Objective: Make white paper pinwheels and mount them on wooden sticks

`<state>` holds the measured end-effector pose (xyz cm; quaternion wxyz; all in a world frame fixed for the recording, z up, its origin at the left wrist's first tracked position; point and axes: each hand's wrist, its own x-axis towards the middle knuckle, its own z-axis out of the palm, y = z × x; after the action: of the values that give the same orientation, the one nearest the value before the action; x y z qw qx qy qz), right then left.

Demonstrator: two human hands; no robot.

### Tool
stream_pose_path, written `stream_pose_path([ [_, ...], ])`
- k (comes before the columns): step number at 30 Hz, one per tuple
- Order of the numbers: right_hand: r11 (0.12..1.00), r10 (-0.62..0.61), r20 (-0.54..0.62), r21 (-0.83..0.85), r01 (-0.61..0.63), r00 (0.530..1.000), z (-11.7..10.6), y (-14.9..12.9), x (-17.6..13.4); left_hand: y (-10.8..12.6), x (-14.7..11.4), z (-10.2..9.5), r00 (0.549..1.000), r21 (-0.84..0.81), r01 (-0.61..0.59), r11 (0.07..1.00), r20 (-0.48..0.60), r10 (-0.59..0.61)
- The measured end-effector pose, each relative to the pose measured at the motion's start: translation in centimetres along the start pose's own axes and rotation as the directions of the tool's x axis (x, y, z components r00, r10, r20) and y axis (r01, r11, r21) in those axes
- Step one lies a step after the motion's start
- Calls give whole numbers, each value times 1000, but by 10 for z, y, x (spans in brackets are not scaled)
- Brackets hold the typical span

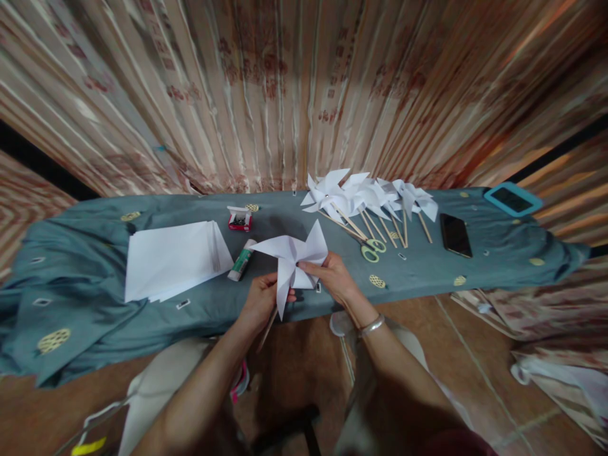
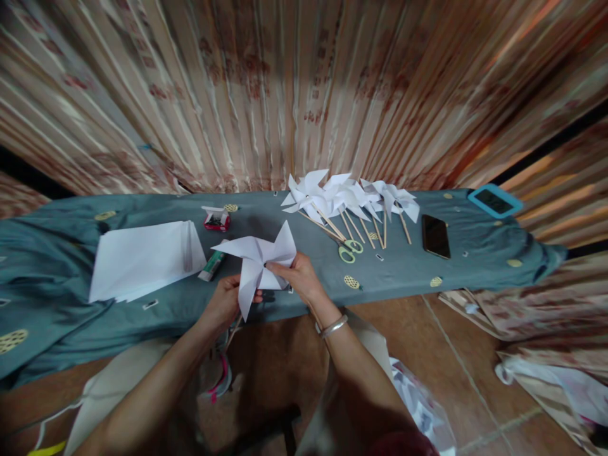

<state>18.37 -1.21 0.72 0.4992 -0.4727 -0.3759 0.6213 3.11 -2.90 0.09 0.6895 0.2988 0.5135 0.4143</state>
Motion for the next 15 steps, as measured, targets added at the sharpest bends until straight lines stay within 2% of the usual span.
stream_pose_path([
  [9,1000,1,-1,-13,-1,1000,1,-1,1,0,0,0,1000,-10,11,1000,5,-11],
  [15,999,39,-24,13,-38,999,0,2,2,-3,-2,1,998,33,11,999,60,-13],
])
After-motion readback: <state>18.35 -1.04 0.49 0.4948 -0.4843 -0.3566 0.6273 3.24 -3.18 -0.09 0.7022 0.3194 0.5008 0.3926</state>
